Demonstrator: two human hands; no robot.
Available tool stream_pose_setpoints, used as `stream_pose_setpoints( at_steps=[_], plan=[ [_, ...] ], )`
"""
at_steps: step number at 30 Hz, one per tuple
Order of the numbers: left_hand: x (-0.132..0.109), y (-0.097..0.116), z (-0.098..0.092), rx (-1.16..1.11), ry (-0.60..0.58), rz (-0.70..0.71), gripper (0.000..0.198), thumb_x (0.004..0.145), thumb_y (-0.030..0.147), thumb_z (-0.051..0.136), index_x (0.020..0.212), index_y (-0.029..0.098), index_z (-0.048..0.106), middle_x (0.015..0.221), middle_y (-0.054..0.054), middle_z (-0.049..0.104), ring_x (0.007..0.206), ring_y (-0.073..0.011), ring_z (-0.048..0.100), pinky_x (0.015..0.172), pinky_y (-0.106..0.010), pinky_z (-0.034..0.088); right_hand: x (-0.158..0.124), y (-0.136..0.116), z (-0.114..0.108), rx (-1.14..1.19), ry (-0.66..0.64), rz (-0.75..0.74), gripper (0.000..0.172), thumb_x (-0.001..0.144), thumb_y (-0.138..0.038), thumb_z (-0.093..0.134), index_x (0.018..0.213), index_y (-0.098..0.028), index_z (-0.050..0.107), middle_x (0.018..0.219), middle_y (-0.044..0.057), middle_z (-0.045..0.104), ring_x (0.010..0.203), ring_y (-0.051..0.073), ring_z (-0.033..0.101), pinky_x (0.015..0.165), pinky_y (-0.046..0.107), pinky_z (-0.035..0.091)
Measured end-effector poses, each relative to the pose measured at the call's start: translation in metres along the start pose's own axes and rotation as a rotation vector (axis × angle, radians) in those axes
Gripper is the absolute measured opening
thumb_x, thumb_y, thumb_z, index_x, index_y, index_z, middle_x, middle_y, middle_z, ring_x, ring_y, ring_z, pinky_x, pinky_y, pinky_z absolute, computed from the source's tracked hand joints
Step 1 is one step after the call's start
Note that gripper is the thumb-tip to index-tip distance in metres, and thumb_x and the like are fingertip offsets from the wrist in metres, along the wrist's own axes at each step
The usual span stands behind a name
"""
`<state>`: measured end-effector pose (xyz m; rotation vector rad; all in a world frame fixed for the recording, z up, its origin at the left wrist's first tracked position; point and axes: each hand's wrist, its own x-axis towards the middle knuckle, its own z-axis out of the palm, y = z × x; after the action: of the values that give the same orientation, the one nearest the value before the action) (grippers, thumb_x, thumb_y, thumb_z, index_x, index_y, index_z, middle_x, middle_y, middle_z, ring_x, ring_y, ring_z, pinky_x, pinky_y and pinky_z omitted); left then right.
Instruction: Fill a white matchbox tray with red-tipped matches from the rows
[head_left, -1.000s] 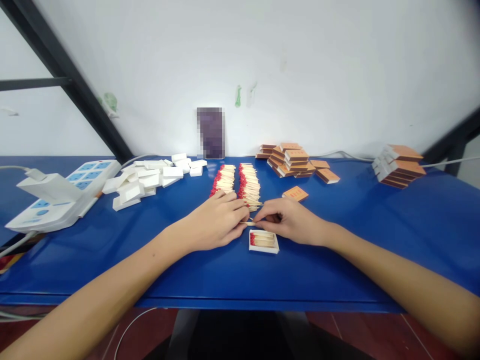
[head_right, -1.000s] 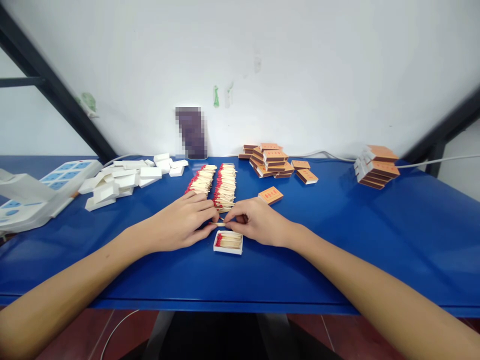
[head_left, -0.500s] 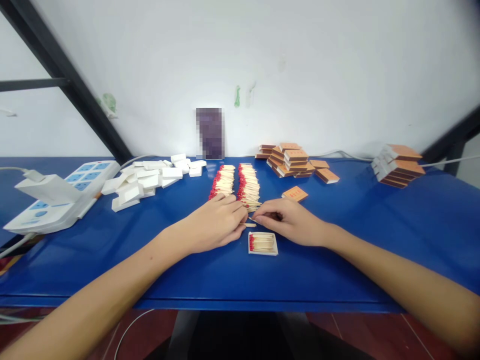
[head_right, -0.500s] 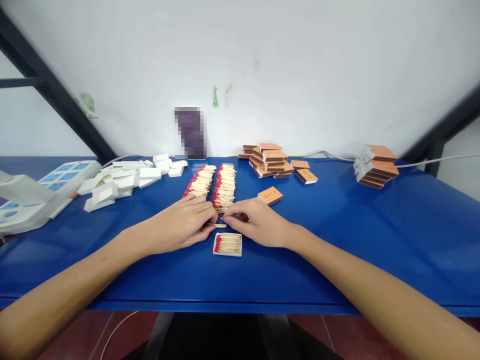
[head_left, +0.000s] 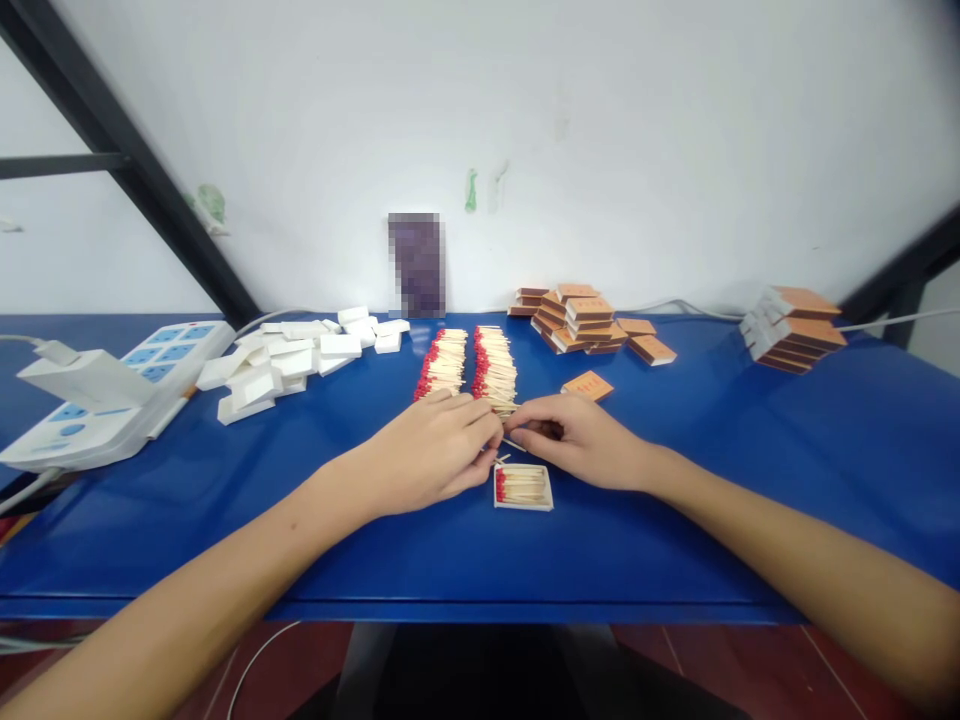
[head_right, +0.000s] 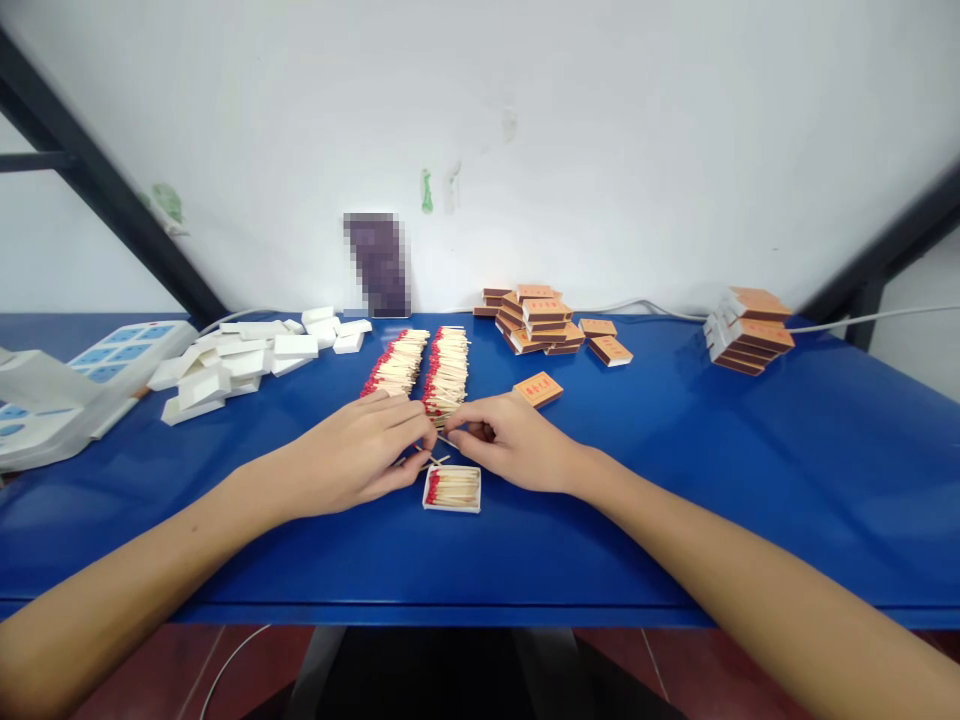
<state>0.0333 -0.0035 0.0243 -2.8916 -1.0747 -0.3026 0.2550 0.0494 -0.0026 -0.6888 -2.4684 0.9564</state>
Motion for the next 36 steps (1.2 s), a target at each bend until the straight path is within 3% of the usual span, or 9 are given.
stream_pose_setpoints(
  at_steps=[8, 14, 20, 36],
  plan=[
    [-0.0038, -0.0049, 0.0007, 0.04, -0.01, -0.021, 0.016, 0.089, 0.029, 0.057, 0.099, 0.017, 0.061, 0.096, -0.005, 0.059, 0.085, -0.0213, 0.057, 0.081, -0.036, 0.043, 0.0026, 0.0045, 0.0034, -0.093, 0.117, 0.064, 0.015, 0.09, -0.024, 0.058, 0.098, -0.018, 0.07, 0.056, -0.006, 0.047, 0.05, 0.009, 0.041, 0.05, 0.021, 0.031],
    [-0.0032, -0.0064, 0.0032, 0.013, -0.073, 0.011, 0.01, 0.093, 0.025, 0.053, 0.091, 0.018, 0.06, 0.091, -0.004, 0.057, 0.081, -0.0197, 0.055, 0.078, -0.033, 0.042, 0.006, 0.0025, 0.0051, -0.179, 0.112, 0.113, 0.01, 0.088, -0.021, 0.059, 0.084, -0.017, 0.068, 0.053, -0.006, 0.05, 0.047, 0.008, 0.042, 0.05, 0.022, 0.031],
    [-0.0024, -0.0054, 0.0025, -0.013, -0.068, 0.023, 0.01, 0.093, 0.018, 0.052, 0.086, 0.017, 0.059, 0.087, -0.003, 0.058, 0.081, -0.0181, 0.055, 0.079, -0.031, 0.042, 0.0072, 0.0019, 0.0062, -0.21, 0.118, 0.116, 0.01, 0.088, -0.022, 0.059, 0.088, -0.017, 0.067, 0.054, -0.006, 0.051, 0.048, 0.008, 0.043, 0.05, 0.022, 0.031],
    [-0.0012, -0.0064, 0.0069, 0.103, -0.023, 0.018, 0.024, 0.102, 0.023, 0.037, 0.095, 0.014, 0.058, 0.093, -0.008, 0.06, 0.08, -0.0195, 0.056, 0.078, -0.034, 0.044, 0.0078, -0.0018, 0.008, -0.241, 0.084, 0.127, 0.011, 0.088, -0.015, 0.056, 0.078, -0.018, 0.057, 0.054, -0.007, 0.048, 0.049, 0.008, 0.042, 0.054, 0.023, 0.03]
  ],
)
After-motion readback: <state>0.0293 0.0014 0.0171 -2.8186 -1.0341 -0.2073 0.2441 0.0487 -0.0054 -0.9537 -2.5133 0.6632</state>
